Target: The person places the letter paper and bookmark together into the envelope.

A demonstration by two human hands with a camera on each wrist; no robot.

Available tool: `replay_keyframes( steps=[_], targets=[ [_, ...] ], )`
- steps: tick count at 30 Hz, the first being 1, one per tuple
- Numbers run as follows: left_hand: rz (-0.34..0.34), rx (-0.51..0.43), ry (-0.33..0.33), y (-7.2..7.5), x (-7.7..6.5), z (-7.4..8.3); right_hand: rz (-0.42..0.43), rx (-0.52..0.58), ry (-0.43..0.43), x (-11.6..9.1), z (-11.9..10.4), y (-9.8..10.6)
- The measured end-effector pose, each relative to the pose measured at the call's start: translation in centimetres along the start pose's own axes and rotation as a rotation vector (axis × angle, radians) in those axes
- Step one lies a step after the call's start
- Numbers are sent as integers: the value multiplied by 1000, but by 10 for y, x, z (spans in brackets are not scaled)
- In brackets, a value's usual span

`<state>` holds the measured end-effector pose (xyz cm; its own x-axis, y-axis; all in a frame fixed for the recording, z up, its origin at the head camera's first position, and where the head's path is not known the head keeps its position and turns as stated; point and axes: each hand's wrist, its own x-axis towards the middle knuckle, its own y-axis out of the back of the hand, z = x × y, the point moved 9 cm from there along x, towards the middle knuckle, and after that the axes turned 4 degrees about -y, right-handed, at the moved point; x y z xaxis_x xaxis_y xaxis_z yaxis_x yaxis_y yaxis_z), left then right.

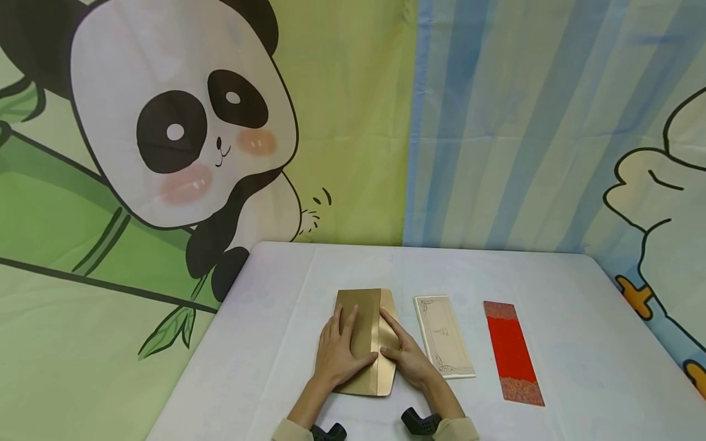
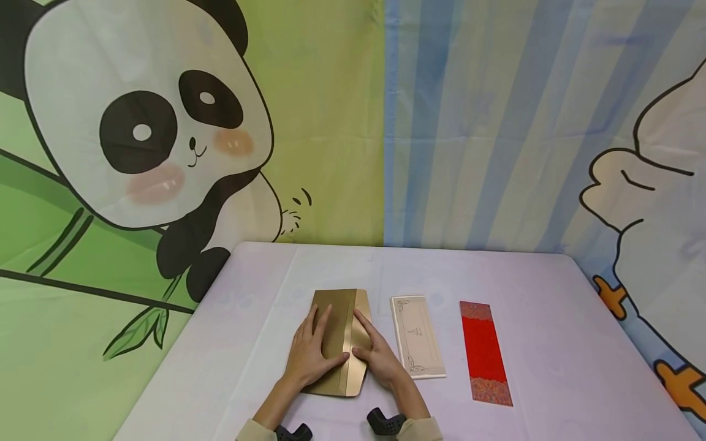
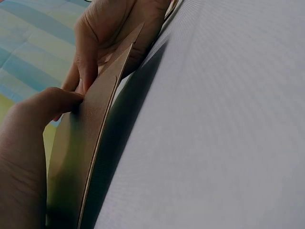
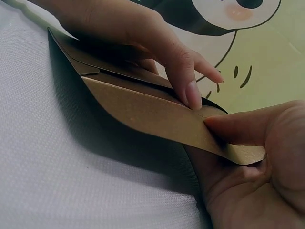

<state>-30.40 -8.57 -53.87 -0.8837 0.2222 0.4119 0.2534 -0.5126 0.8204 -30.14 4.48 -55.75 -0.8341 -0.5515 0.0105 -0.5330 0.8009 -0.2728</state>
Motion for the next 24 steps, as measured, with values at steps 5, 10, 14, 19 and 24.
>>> replay_keyframes(
  steps=[5, 10, 14, 19, 24],
  targets=[
    [0, -15, 2, 1, 1, -1, 5, 3, -8, 0, 0, 0],
    [-3, -17, 6, 0, 1, -2, 10, 5, -7, 1, 1, 2],
    [0, -28, 16, 0, 1, -3, 0, 13, 4, 1, 2, 1],
    [7, -28, 15, 1, 1, -2, -3, 17, 9, 1, 1, 1],
    [14, -29, 5, 2, 1, -1, 13, 12, -17, 0, 2, 2]
  ],
)
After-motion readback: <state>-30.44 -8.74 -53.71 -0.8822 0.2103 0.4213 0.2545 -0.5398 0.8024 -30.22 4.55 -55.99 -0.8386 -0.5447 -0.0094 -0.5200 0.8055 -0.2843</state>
